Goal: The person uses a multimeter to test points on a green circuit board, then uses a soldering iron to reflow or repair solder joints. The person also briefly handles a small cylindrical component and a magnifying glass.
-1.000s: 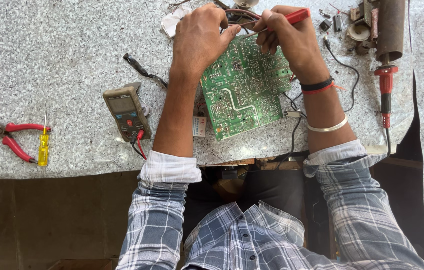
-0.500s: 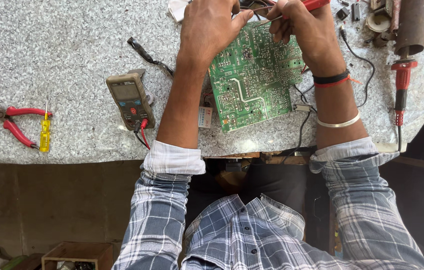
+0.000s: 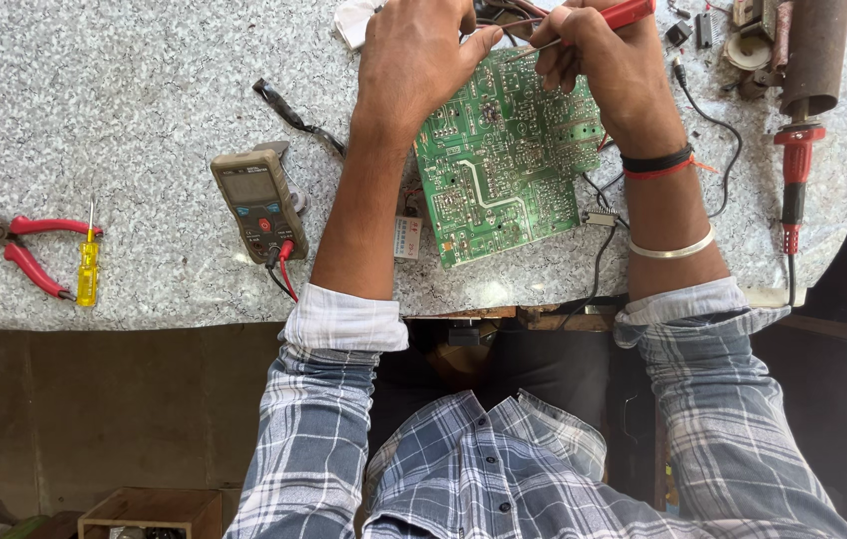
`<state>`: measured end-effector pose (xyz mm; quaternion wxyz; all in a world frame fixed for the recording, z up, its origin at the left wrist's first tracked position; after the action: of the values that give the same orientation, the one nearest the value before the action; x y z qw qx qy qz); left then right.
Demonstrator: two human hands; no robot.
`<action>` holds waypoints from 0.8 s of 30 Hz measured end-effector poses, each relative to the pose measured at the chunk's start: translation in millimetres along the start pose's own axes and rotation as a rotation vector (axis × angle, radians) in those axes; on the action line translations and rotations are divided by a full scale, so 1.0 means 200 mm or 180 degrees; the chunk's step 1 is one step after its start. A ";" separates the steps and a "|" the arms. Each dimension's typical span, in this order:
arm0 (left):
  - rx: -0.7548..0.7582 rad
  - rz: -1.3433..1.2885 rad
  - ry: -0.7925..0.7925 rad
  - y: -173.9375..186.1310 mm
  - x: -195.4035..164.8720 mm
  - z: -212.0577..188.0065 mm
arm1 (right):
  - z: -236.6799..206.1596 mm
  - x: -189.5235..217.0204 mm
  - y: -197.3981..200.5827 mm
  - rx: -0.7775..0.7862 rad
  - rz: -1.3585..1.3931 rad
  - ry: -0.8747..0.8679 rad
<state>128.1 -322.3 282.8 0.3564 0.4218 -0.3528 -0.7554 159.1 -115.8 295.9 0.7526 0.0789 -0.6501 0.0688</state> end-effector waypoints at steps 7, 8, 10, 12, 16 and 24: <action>-0.0120 -0.0043 -0.0027 0.11 -0.10 -0.01 | -0.04 0.10 0.01 0.0059 -0.0017 0.0065; -0.0099 -0.0066 0.0011 0.12 -0.10 -0.01 | -0.05 0.12 0.01 0.0072 -0.0029 0.0074; -0.0057 -0.0062 0.0021 0.13 -0.11 0.00 | -0.04 0.13 0.01 0.0043 -0.0030 -0.0012; 0.0006 -0.0050 0.0075 0.15 -0.12 0.00 | -0.04 0.14 0.01 0.0027 -0.0025 -0.0072; -0.0031 0.0000 0.0105 0.20 -0.14 0.00 | -0.04 0.17 0.00 -0.0013 -0.0023 -0.0157; -0.0043 -0.0034 0.0069 0.34 -0.15 -0.04 | -0.08 0.27 -0.08 -0.0004 -0.0033 -0.0176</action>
<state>162.9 -332.3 348.7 0.3589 0.4294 -0.3416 -0.7551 185.0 -128.9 347.1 0.7347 0.0837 -0.6703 0.0623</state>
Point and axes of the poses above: each hand's wrist, its own z-axis towards the middle knuckle, its own y-axis out of the back of the hand, x = y × z, the point moved 4 cm from there along z, towards the middle knuckle, and after that the axes turned 5 degrees about -x, right-handed, at the moved point
